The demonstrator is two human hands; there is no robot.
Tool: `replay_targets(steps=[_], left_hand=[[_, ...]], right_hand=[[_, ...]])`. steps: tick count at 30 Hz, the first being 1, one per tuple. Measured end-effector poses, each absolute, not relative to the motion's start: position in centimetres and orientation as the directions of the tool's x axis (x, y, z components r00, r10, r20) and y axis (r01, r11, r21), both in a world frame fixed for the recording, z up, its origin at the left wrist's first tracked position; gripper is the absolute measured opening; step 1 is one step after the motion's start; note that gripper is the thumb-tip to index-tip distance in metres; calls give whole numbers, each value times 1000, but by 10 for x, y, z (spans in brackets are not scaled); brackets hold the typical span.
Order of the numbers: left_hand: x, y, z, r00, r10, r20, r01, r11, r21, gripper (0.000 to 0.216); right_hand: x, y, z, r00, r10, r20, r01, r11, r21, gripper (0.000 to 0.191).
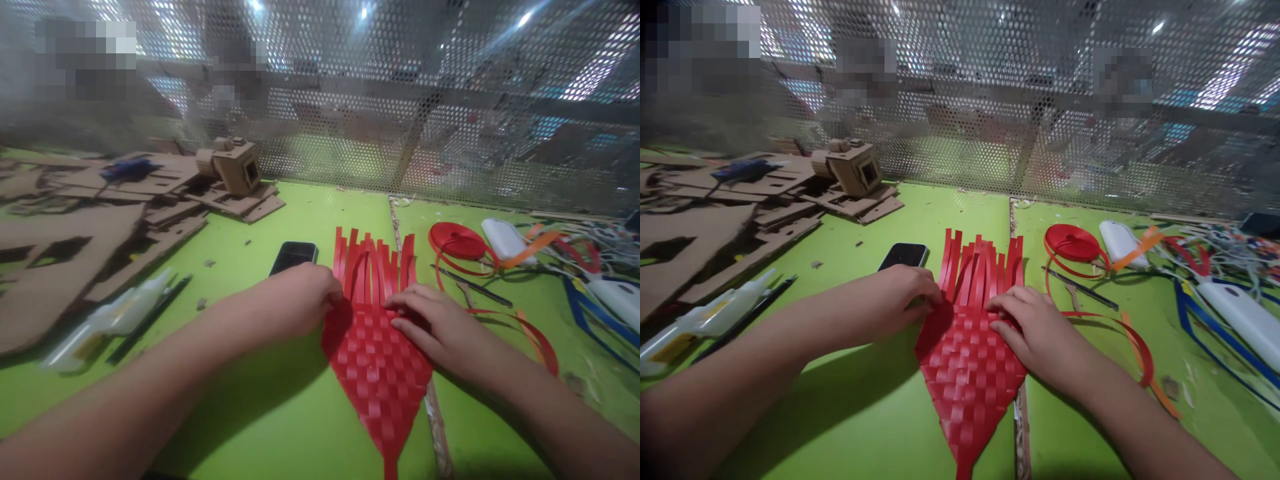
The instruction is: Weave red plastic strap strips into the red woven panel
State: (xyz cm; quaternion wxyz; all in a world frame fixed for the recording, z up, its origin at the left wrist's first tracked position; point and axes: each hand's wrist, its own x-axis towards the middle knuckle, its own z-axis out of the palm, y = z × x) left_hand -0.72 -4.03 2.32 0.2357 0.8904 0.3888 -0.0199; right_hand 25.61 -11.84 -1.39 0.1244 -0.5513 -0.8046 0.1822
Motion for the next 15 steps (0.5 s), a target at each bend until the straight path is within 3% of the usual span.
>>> replay_targets(steps=[15], left_hand=[[-20,-24,9,752,640,-159,608,-580,541,22]], right_hand=[[253,-119,-11,-345,938,-37,841,292,-456,21]])
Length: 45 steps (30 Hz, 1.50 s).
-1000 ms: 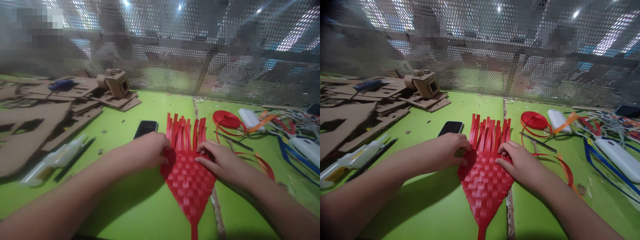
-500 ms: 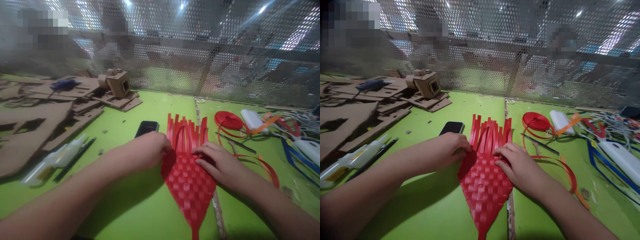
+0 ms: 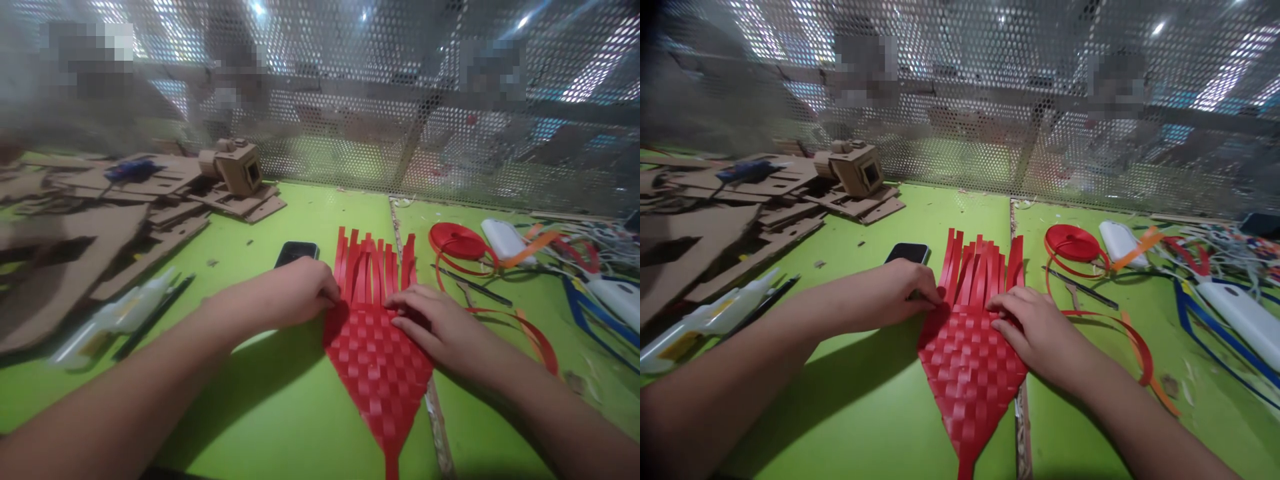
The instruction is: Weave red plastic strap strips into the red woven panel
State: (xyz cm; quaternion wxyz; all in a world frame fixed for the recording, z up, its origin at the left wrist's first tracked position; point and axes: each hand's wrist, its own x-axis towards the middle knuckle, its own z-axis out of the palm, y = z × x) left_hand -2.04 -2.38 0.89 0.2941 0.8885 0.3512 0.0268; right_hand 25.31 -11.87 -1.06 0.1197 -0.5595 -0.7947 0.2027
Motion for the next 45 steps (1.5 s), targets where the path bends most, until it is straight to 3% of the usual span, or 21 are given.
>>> replay_targets(steps=[5,13,21,27,32,38,45], left_hand=[[-19,-23,14,748,645,-156,612,-580,538,22],[-13,-17,11,608,789,-92,733,-512,447,24],[-6,-14,-4,534,845,-33,668,-398,629,50],[-7,-13,1,538,839,-78,643,-350,681,27],[-12,-13,13,601,785,-148,581,-303,755,30],[-12,-17,14,591,776,-221,701,-358,616,27],[-9,-19,9,560,794,-235,748,-364,555,26]], right_hand=[[254,-118,-12,-357,934,-28,840,308,-448,22],[256,-117,-15,-366,931,-11,839,324,-437,23],[256,-118,-15,-356,934,-22,841,310,-443,24],[255,-118,-12,-356,934,-26,839,307,-449,24],[255,-117,-13,-362,932,-3,831,321,-454,25],[256,-117,-12,-357,934,-4,834,317,-451,25],[266,-114,-7,-433,900,53,809,414,-417,29]])
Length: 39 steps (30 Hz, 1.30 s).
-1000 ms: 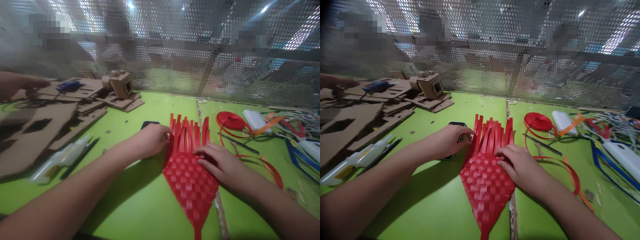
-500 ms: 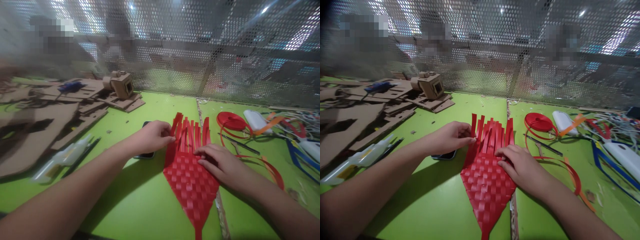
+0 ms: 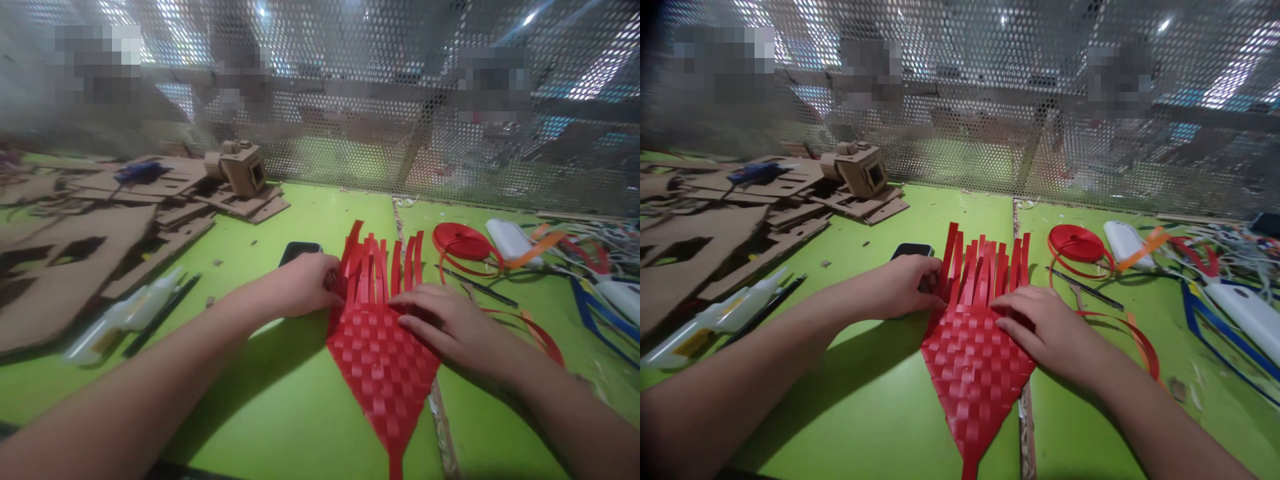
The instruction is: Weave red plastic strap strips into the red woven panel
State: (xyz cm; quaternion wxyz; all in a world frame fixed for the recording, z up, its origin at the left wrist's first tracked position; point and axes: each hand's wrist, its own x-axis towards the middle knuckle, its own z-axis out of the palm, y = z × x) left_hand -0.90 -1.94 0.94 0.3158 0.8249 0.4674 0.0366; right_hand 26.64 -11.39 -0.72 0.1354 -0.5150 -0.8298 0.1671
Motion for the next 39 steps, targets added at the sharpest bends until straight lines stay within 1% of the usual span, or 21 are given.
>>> replay_targets(steps=[3,5,7,8,9,10,12,13,14,16,17,19,20,22,26,29,32,35,37,39], left_hand=[[-10,-20,11,549,798,-248,762,-355,542,32],[-10,-21,12,515,826,-231,776,-335,534,45],[-8,-25,14,448,882,-146,793,-317,521,61],[-6,-28,15,419,905,-76,793,-324,515,64],[-3,-31,17,413,911,-3,784,-354,510,60],[0,-36,18,441,895,61,762,-409,501,49],[7,-47,21,596,793,128,662,-575,481,24],[12,-54,20,688,713,136,590,-658,467,23],[16,-61,19,762,634,131,521,-720,458,27],[23,-74,12,855,505,118,412,-800,436,31],[25,-80,7,881,458,114,374,-825,425,38],[27,-88,-5,910,405,92,335,-847,413,65],[27,-90,-10,920,387,63,328,-847,418,72],[26,-91,-17,926,376,21,332,-841,427,76],[24,-90,-17,926,377,-9,346,-839,420,74],[24,-90,-17,925,379,-8,352,-849,394,73],[26,-94,-21,922,388,0,364,-864,348,72],[30,-99,-24,919,393,20,370,-880,297,72],[33,-99,-19,918,394,49,365,-886,286,68],[34,-94,-9,901,426,85,382,-870,312,56]], right_hand=[[276,-112,-3,-372,920,127,826,390,-406,30],[283,-111,0,-323,929,181,835,370,-407,29],[290,-110,2,-299,930,212,841,362,-403,28],[293,-110,3,-296,932,211,845,358,-396,27],[296,-110,5,-299,933,200,850,355,-389,27],[297,-110,6,-303,936,180,856,350,-381,26],[300,-111,9,-314,942,115,866,334,-373,25],[300,-111,10,-321,944,80,869,327,-371,24],[301,-111,11,-331,942,48,870,325,-370,24],[304,-111,11,-345,939,1,873,321,-367,23],[306,-110,10,-345,938,-15,877,317,-360,23],[311,-109,9,-338,940,-44,892,305,-335,21],[314,-108,8,-331,942,-62,900,295,-321,21],[319,-107,8,-314,944,-103,912,269,-310,21],[323,-108,9,-289,946,-149,913,226,-339,29],[322,-109,9,-315,941,-120,907,262,-331,34],[319,-109,6,-341,937,-81,907,305,-290,34],[317,-108,4,-346,935,-80,914,316,-254,33],[317,-108,2,-348,934,-80,913,318,-257,31],[317,-107,1,-354,931,-85,907,320,-273,30]])
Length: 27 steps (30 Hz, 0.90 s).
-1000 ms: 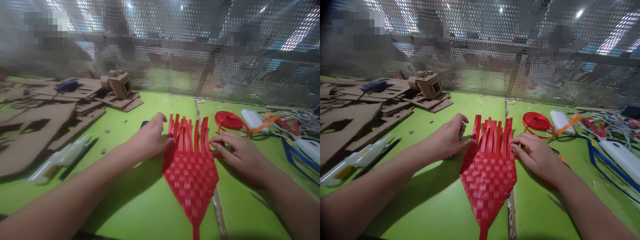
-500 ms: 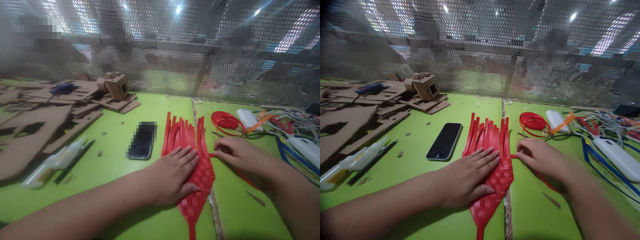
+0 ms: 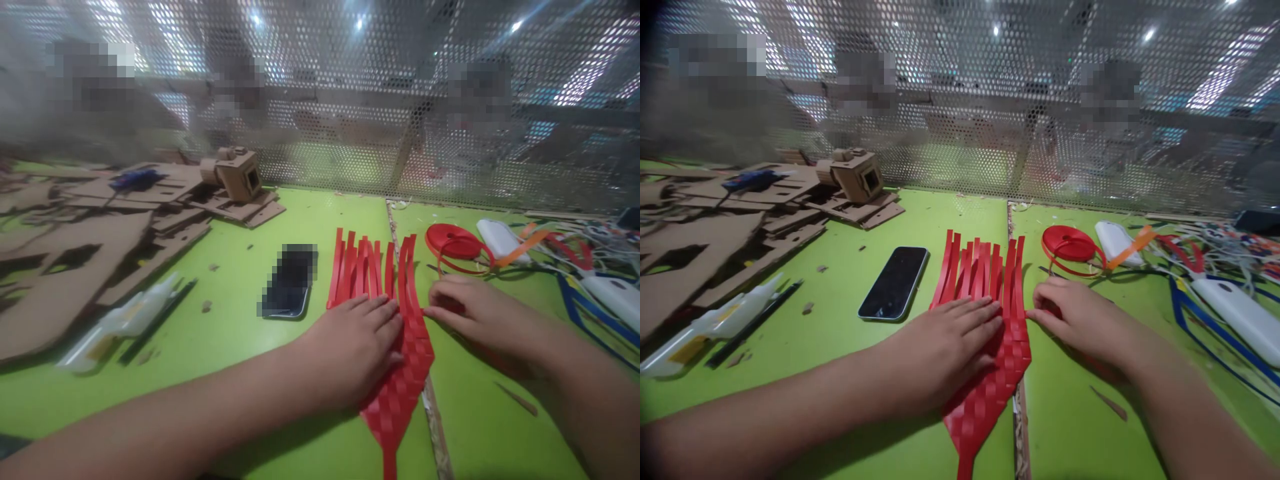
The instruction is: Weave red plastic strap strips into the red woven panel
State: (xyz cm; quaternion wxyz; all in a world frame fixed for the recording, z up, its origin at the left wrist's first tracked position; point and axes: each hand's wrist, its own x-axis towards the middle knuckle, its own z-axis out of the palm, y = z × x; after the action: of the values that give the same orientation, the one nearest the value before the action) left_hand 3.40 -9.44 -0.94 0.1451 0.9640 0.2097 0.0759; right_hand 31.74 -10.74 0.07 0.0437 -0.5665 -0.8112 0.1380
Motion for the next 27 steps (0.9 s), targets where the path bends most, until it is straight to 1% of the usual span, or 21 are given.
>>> replay_targets(steps=[2,4,5,7,9,11,13,18,22,27], left_hand=[[30,-83,3,842,525,127,448,-810,379,40],[22,-67,14,719,679,146,556,-689,466,32],[17,-58,18,638,754,156,602,-615,508,30],[6,-39,22,506,848,156,670,-501,548,30],[-3,-23,21,408,909,82,719,-376,585,31],[-9,-12,17,400,915,-47,724,-283,629,34],[-12,-5,13,419,896,-150,724,-230,650,36],[-15,-2,10,518,776,-361,746,-202,635,38],[-15,-5,11,540,727,-423,746,-182,641,37],[-12,-10,12,528,733,-430,782,-222,583,31]], right_hand=[[318,-107,0,-356,929,-100,906,317,-281,31],[318,-107,1,-351,930,-111,910,310,-276,32],[317,-107,1,-345,932,-114,913,304,-272,32],[317,-108,2,-327,938,-118,920,288,-264,31],[316,-108,3,-312,942,-126,926,273,-260,31],[316,-109,3,-310,941,-134,927,268,-262,31],[316,-109,3,-313,940,-135,926,270,-264,31],[316,-107,3,-304,942,-145,934,264,-240,34],[316,-106,1,-314,940,-131,931,278,-237,35],[316,-107,0,-327,936,-129,925,289,-247,37]])
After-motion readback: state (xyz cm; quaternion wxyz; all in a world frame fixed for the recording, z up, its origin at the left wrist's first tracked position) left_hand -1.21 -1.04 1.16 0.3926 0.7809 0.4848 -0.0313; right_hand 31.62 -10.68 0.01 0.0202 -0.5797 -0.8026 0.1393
